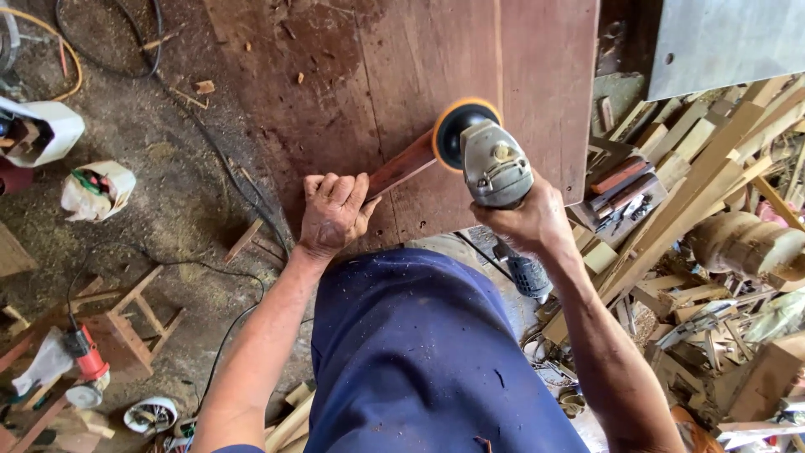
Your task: Sanding a small wooden block using a handheld power sander in a workshop.
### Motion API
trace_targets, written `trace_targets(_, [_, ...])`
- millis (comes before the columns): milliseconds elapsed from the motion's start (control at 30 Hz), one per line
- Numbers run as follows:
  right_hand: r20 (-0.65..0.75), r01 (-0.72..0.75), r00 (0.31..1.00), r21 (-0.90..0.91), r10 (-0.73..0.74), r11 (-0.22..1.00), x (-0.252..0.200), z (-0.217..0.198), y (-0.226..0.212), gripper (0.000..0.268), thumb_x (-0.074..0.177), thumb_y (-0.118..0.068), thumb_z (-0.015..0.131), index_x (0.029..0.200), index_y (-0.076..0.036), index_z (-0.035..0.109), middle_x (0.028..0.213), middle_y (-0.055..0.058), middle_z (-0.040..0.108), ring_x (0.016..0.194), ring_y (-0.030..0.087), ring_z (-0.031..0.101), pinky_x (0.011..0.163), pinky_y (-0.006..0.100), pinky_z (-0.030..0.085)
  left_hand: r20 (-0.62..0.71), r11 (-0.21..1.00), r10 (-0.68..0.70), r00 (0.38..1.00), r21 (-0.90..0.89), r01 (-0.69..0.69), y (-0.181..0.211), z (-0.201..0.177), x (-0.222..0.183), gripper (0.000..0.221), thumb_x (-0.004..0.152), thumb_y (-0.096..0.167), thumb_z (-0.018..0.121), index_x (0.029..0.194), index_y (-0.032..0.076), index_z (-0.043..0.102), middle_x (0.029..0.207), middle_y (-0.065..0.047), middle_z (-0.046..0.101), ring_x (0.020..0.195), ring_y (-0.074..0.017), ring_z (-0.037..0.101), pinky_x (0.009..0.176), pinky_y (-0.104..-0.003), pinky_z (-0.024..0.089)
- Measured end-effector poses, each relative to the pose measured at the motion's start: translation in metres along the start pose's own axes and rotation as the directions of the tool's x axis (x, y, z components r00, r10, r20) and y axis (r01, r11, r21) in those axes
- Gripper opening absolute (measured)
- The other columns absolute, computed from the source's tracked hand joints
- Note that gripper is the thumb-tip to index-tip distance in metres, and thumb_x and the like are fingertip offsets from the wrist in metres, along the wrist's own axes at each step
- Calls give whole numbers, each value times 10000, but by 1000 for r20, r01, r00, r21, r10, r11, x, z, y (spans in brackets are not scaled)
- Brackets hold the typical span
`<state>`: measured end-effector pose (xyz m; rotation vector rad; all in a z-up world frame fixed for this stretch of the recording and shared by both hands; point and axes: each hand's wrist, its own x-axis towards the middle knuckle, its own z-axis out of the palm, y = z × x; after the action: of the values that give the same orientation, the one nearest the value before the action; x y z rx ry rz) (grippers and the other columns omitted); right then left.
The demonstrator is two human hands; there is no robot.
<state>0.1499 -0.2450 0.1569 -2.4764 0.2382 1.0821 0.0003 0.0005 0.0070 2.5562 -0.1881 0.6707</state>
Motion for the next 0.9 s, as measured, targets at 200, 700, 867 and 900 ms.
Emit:
trace_targets(200, [-38,-11,999,31,12,999,15,3,15,635,579,-412,962,1112,-178,708,1013,150,740,1045,340,710,845,500,559,-7,1000,-11,1000,-2,11,0,2,0,338,989,277,678,1125,-33,693,874,-121,560,725,-282,566,751,-410,444])
trace_targets(700, [83,-6,996,-112,16,994,-28,19,-44,722,564,-405,942,1158,-101,667,1067,224,736,1108,414,682,941,531,551,16,998,-32,999,-47,33,-3,1,-1,368,998,301,678,1139,-38,687,864,-132,571,726,-303,582,747,-418,452])
trace_targets(867, [93,-3,996,-130,15,992,-24,25,-41,700,562,-425,937,1112,-111,640,1043,213,729,1089,416,682,913,528,558,19,999,-34,999,-40,35,-4,2,-3,353,995,290,674,1136,-33,687,863,-125,560,738,-301,582,746,-413,447])
trace_targets(900, [97,5,995,-134,8,991,-26,24,-44,699,568,-420,935,1107,-96,632,1045,233,722,1089,433,677,913,542,555,17,999,-39,999,-37,39,-4,2,-3,353,989,291,683,1135,-31,689,865,-124,562,740,-302,585,746,-412,448])
